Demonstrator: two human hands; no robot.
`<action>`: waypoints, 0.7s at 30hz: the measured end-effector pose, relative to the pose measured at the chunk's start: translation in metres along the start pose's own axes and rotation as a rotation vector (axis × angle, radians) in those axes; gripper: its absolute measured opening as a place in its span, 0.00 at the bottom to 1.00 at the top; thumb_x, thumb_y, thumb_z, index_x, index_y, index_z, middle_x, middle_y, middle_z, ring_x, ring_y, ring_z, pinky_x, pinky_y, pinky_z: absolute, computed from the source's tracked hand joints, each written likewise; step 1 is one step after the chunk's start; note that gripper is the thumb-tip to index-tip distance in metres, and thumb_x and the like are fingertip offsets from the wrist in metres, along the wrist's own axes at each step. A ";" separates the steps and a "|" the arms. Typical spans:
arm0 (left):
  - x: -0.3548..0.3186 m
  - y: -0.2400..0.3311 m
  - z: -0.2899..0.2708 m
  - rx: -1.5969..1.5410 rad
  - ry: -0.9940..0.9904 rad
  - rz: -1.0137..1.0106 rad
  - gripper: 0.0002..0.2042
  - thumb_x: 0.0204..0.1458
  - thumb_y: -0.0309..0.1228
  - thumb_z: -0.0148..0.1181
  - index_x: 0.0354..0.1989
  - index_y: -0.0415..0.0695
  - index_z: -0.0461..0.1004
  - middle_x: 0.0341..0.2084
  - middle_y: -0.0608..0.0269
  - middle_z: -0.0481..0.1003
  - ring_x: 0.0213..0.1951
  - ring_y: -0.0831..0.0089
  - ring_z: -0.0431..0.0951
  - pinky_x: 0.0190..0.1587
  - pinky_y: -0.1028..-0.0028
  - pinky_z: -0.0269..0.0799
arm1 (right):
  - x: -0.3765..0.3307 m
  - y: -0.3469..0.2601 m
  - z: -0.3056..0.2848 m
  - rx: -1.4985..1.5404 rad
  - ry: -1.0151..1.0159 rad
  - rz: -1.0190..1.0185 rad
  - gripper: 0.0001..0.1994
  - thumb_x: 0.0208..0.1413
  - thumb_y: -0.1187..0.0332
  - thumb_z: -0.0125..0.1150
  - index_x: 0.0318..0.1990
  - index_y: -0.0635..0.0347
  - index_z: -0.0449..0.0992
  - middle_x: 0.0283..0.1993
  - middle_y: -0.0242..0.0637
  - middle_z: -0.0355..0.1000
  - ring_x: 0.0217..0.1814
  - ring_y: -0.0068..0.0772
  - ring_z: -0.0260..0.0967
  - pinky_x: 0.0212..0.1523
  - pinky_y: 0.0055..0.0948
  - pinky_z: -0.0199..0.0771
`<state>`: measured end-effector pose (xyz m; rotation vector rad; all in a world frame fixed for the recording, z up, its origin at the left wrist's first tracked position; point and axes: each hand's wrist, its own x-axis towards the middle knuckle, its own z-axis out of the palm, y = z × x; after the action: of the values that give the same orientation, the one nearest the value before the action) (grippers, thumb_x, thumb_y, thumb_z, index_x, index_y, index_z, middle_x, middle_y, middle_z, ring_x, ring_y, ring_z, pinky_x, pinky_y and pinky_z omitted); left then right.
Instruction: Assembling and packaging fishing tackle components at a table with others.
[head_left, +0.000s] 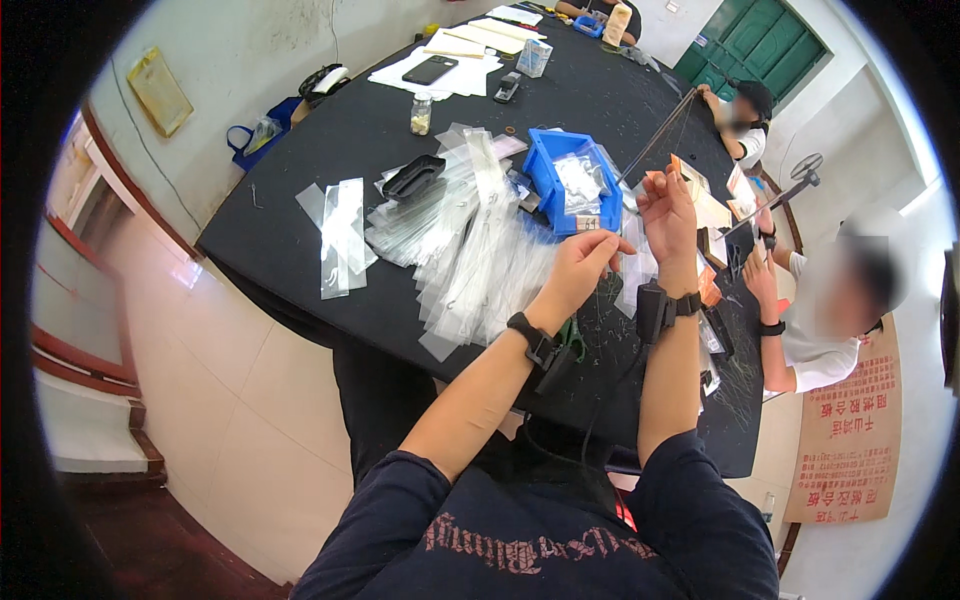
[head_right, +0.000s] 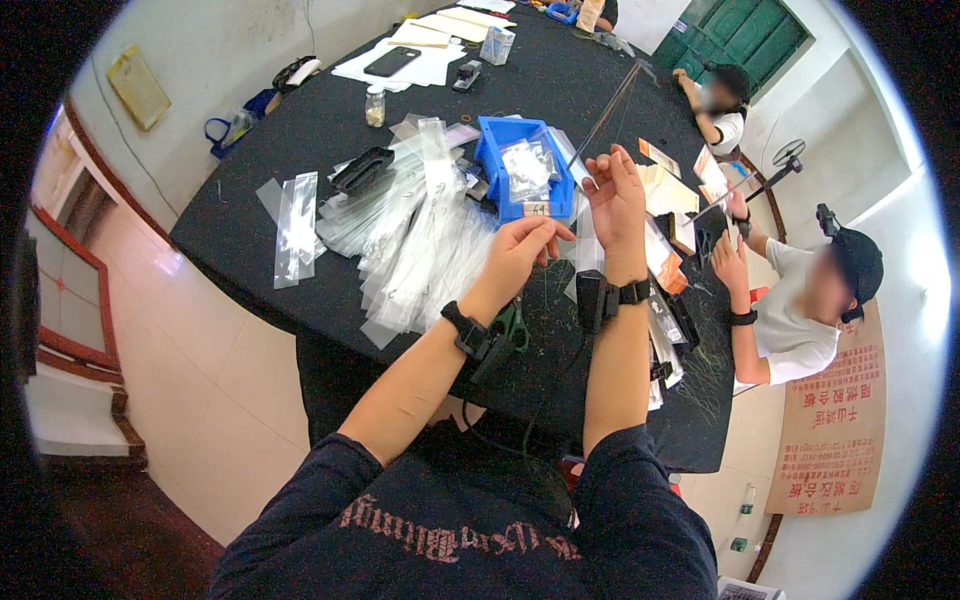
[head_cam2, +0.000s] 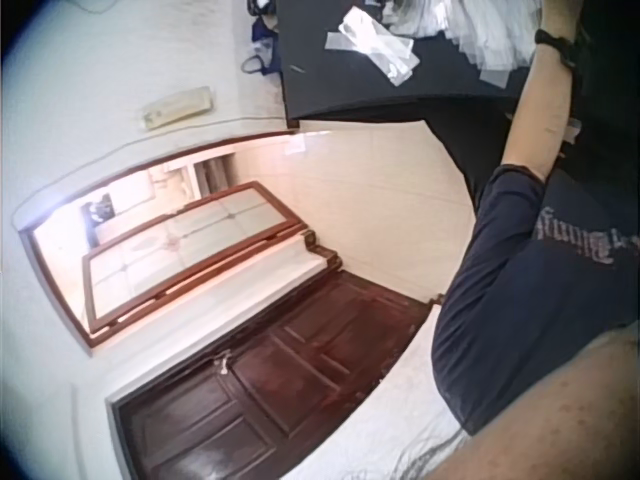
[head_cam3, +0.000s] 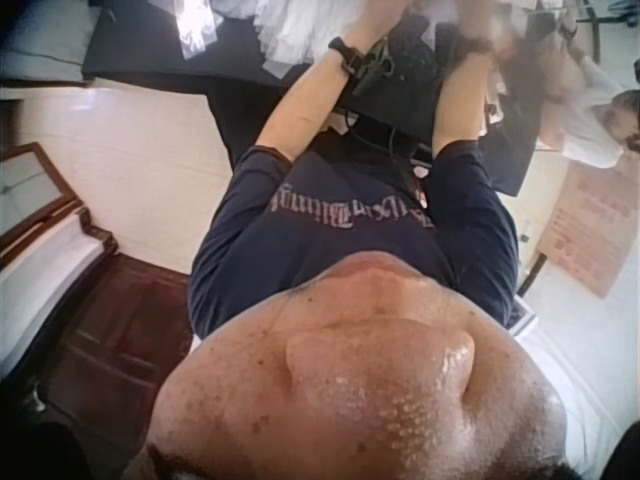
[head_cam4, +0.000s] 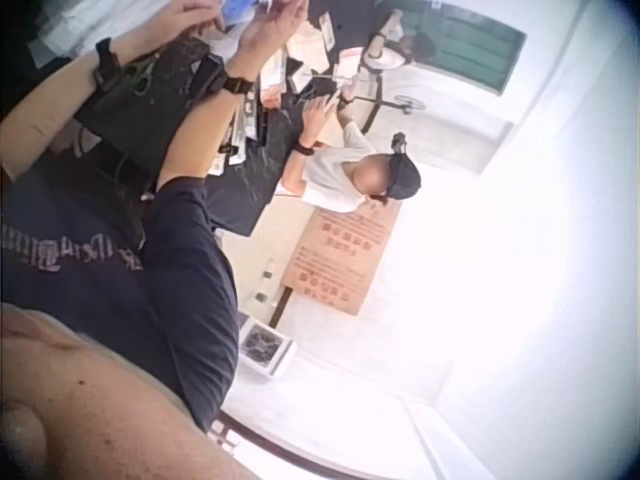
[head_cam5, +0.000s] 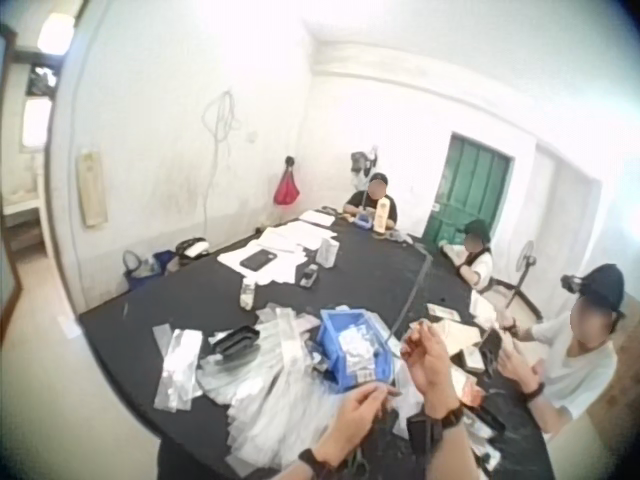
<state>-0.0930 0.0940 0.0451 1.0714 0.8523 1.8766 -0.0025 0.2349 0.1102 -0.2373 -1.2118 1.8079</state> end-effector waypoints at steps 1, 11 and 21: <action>0.000 0.000 -0.001 0.002 0.005 -0.006 0.14 0.60 0.33 0.47 0.34 0.40 0.79 0.20 0.71 0.71 0.24 0.85 0.66 0.29 0.84 0.62 | -0.002 0.002 0.001 0.040 0.051 0.007 0.07 0.62 0.66 0.52 0.46 0.51 0.69 0.35 0.26 0.70 0.45 0.26 0.68 0.44 0.29 0.66; 0.000 -0.001 0.003 0.145 0.006 0.099 0.16 0.53 0.24 0.49 0.51 0.43 0.72 0.29 0.70 0.71 0.27 0.86 0.65 0.31 0.85 0.61 | 0.005 0.029 -0.019 0.441 -0.115 0.113 0.08 0.59 0.69 0.54 0.46 0.50 0.71 0.39 0.27 0.73 0.45 0.29 0.69 0.42 0.30 0.67; 0.047 0.048 0.020 1.061 0.145 0.402 0.26 0.49 0.27 0.51 0.59 0.57 0.66 0.38 0.51 0.69 0.41 0.56 0.72 0.44 0.64 0.70 | 0.011 0.045 -0.021 0.522 -0.165 0.214 0.10 0.61 0.68 0.47 0.46 0.56 0.72 0.47 0.35 0.74 0.46 0.33 0.69 0.47 0.34 0.68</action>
<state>-0.1055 0.1165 0.1105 1.8361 1.9426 1.8047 -0.0223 0.2524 0.0661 0.0874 -0.8019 2.2972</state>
